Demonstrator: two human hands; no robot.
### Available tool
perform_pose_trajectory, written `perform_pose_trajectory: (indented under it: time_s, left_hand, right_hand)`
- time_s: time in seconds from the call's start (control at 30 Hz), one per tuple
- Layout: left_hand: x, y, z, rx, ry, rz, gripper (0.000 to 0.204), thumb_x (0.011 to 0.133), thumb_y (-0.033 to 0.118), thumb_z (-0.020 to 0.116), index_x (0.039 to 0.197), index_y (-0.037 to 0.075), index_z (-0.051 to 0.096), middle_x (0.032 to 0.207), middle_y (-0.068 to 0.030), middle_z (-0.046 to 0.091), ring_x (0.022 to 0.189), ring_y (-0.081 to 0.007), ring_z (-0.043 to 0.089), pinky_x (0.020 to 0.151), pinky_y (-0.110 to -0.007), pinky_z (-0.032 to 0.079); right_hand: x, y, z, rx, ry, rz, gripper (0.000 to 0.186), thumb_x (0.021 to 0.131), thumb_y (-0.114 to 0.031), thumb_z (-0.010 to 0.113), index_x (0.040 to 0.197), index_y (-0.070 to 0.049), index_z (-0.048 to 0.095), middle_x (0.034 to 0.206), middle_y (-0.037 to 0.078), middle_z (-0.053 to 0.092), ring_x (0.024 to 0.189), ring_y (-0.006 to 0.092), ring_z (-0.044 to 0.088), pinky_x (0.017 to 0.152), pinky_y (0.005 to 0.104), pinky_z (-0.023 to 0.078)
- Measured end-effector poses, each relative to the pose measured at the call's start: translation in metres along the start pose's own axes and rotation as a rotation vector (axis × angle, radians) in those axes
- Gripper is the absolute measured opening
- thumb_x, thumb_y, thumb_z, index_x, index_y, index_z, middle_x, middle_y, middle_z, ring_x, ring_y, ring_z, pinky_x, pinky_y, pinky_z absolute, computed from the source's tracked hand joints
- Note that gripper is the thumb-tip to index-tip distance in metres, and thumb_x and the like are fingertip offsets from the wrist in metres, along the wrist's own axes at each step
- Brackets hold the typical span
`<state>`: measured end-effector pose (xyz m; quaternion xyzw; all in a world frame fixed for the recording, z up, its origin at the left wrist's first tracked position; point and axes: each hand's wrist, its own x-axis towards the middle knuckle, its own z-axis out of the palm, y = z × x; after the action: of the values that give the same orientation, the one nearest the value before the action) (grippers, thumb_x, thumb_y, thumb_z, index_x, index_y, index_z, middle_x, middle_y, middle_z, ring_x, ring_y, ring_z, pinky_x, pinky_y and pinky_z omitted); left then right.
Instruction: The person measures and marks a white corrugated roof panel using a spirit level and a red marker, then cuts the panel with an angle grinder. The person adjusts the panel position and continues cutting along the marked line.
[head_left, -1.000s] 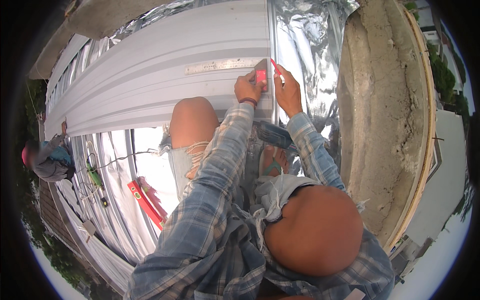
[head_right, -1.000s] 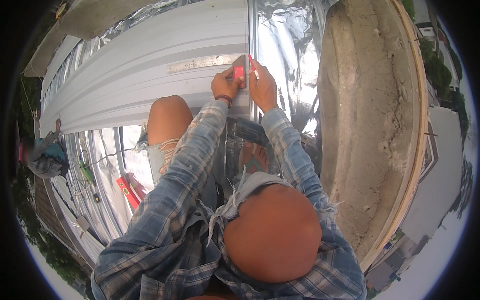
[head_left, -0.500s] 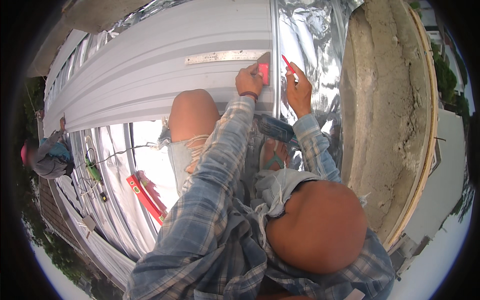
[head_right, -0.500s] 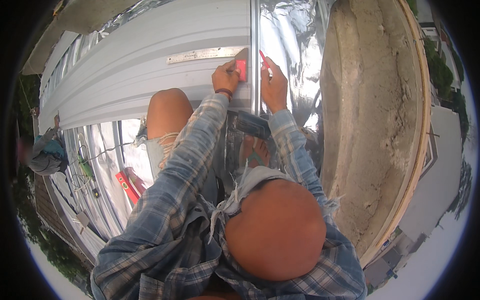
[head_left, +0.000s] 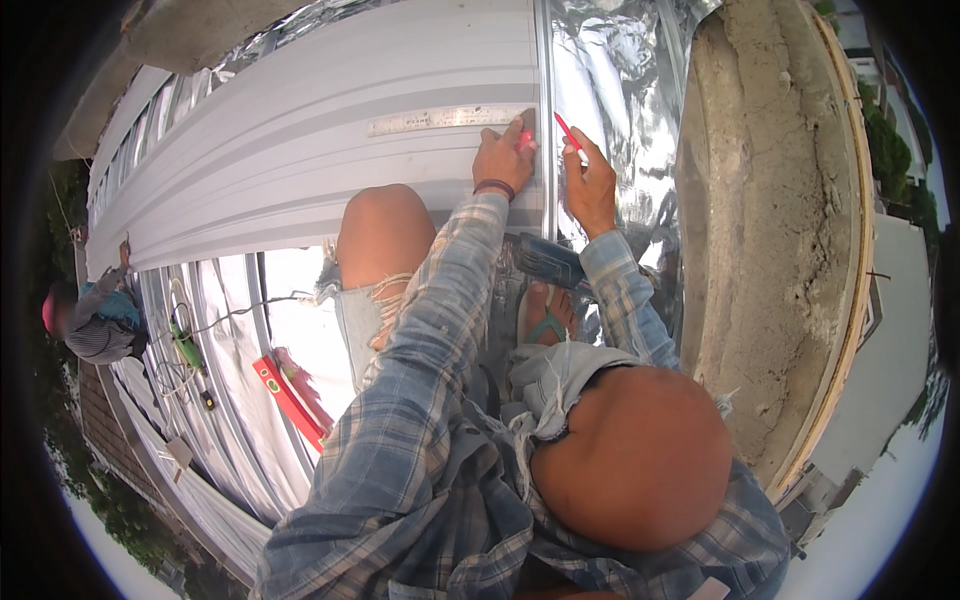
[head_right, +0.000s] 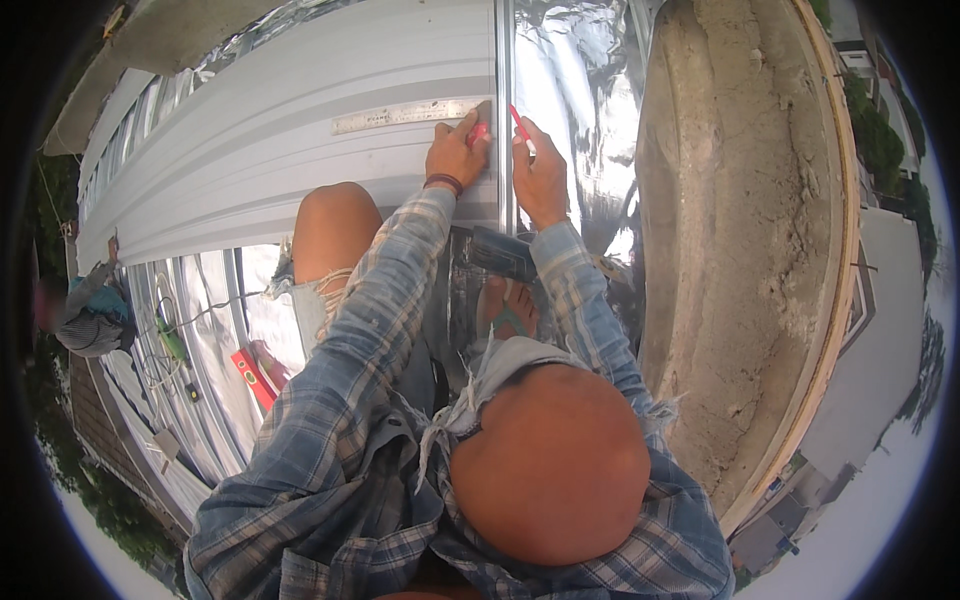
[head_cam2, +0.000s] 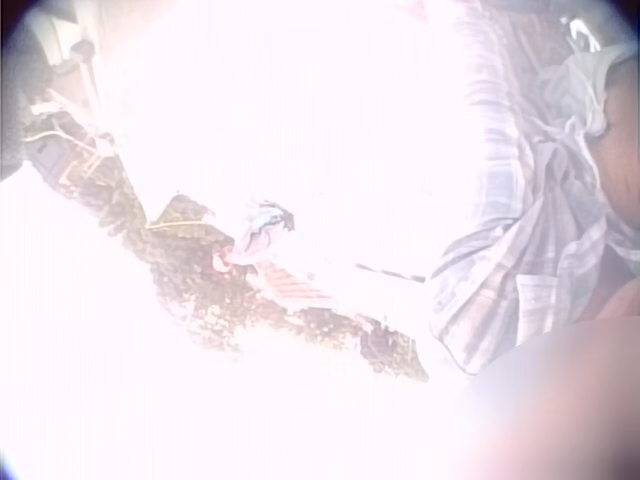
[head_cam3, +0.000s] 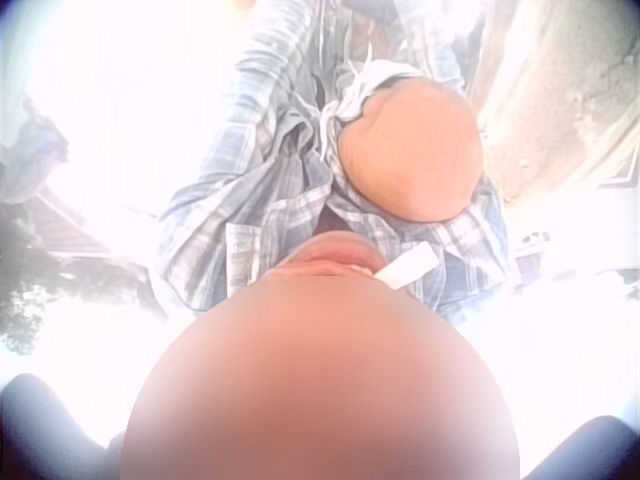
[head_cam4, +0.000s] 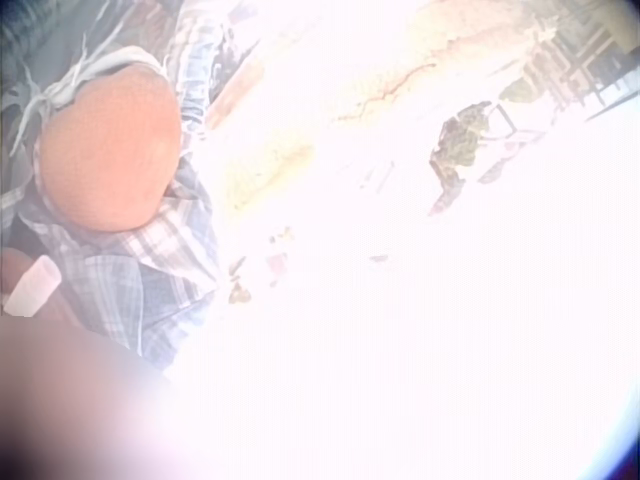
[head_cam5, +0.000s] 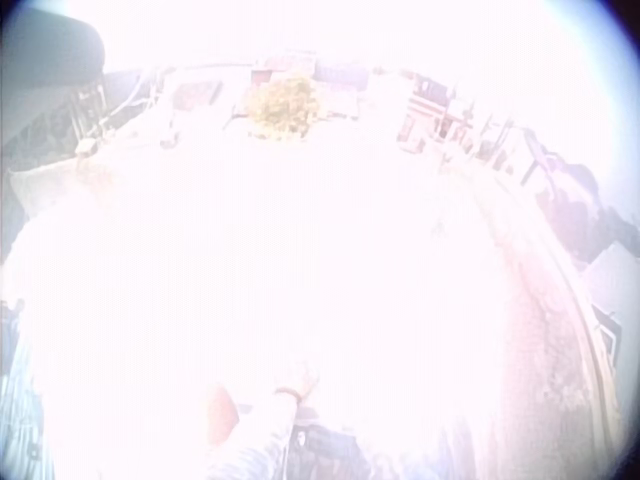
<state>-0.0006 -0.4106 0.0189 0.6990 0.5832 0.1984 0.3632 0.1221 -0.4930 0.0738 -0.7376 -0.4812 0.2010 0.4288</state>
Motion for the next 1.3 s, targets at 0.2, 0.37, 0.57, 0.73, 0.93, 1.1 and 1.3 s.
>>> perform_pose_trajectory:
  time_s: [0.2,0.37,0.57,0.73,0.93,1.1,1.3]
  left_hand:
    - [0.003,-0.003,-0.003,-0.053,-0.011,-0.035,0.058,0.085,0.035,0.075,0.14,0.025,0.059,0.107,-0.0177,0.057,0.099,-0.0362,0.064,0.088,-0.045,0.053]
    - [0.007,-0.003,-0.001,-0.083,-0.011,-0.054,0.059,0.083,0.031,0.079,0.139,0.025,0.06,0.108,-0.0165,0.058,0.101,-0.035,0.064,0.09,-0.043,0.052]
    - [0.021,-0.007,-0.003,-0.066,-0.002,-0.014,0.06,0.081,0.027,0.081,0.138,0.021,0.062,0.113,-0.0168,0.057,0.1,-0.0339,0.063,0.094,-0.041,0.051]
    - [0.02,0.006,-0.017,0.093,-0.019,-0.003,0.056,0.083,0.03,0.078,0.137,0.027,0.061,0.137,-0.0149,0.046,0.129,-0.0337,0.048,0.103,-0.045,0.046]
    - [0.024,0.002,-0.019,0.335,-0.07,0.008,0.062,0.085,0.046,0.072,0.144,0.036,0.053,0.159,-0.0125,0.032,0.138,-0.0363,0.036,0.113,-0.055,0.03]
    - [0.023,0.002,-0.018,0.372,-0.102,0.008,0.061,0.087,0.048,0.069,0.145,0.035,0.052,0.156,-0.0128,0.035,0.136,-0.0374,0.037,0.114,-0.055,0.027]
    - [0.026,-0.004,-0.012,0.341,-0.066,0.057,0.06,0.087,0.046,0.069,0.144,0.033,0.053,0.154,-0.0149,0.036,0.134,-0.0398,0.038,0.114,-0.058,0.025]
  right_hand:
    - [0.002,0.001,0.003,0.008,-0.004,-0.001,0.042,0.103,-0.026,0.055,0.136,-0.001,0.059,0.118,0.018,0.071,0.102,0.0229,0.069,0.084,0.0337,0.054]
    - [0.0,0.004,0.004,-0.057,-0.002,-0.011,0.041,0.103,-0.026,0.055,0.135,-0.001,0.059,0.118,0.019,0.071,0.103,0.0235,0.069,0.084,0.0341,0.055]
    - [-0.004,0.0,0.001,0.006,0.003,0.019,0.038,0.102,-0.024,0.053,0.13,0.001,0.061,0.115,0.02,0.069,0.1,0.0304,0.068,0.079,0.0364,0.053]
    - [-0.003,-0.001,-0.004,0.013,0.018,0.025,0.038,0.102,-0.024,0.053,0.13,0.001,0.062,0.115,0.02,0.07,0.1,0.0297,0.068,0.079,0.0361,0.053]
    - [-0.003,-0.001,0.0,0.022,0.002,0.04,0.038,0.102,-0.023,0.053,0.13,0.0,0.061,0.115,0.02,0.07,0.102,0.0301,0.068,0.081,0.0363,0.054]
    - [0.0,-0.006,0.0,0.016,-0.004,0.049,0.038,0.101,-0.023,0.053,0.13,0.0,0.061,0.115,0.02,0.07,0.103,0.031,0.068,0.082,0.0375,0.054]
    - [0.0,0.0,0.001,0.022,-0.018,0.044,0.038,0.101,-0.024,0.053,0.131,0.0,0.061,0.119,0.02,0.068,0.106,0.0327,0.067,0.084,0.0383,0.054]
